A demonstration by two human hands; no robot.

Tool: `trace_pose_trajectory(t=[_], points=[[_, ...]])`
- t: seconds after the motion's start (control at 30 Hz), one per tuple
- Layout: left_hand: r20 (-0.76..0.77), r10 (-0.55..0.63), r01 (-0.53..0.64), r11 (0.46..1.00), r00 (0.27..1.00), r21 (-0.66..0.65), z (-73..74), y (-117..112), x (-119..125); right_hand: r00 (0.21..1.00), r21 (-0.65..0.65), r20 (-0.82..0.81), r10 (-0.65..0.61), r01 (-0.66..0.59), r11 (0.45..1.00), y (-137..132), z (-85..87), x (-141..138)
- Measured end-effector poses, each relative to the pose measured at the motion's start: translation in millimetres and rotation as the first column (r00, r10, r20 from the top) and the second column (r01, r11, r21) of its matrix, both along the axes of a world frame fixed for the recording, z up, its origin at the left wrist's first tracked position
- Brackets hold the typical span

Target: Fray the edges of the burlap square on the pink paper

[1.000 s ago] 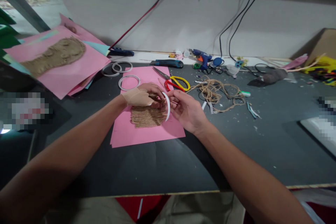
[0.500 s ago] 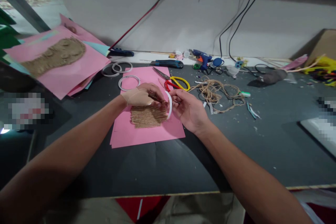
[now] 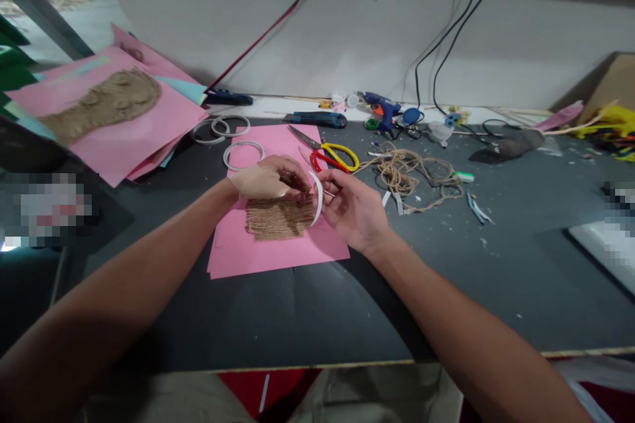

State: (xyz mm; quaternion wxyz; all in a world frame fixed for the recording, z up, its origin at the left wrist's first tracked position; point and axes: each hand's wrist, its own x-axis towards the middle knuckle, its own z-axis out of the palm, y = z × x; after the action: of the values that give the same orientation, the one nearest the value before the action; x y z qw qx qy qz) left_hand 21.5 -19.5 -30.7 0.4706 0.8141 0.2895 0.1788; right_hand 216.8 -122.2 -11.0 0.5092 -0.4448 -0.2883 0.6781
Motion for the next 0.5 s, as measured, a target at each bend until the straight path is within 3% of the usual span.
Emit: trace_pose_trajectory(t=[0.23,0.5], points=[[0.024,-0.003,0.003,1.000,1.000,-0.008,-5.3,4.1,-1.4,0.998,-0.023,-0.063,0.007,-0.009,1.000,-0.9,0.3,0.0],[0.055,0.028,-0.025,0.999,0.998,-0.045,-8.0,2.0,-1.9,1.000,-0.003,0.008,0.016,-0.016,1.000,1.4,-1.6,5.8]])
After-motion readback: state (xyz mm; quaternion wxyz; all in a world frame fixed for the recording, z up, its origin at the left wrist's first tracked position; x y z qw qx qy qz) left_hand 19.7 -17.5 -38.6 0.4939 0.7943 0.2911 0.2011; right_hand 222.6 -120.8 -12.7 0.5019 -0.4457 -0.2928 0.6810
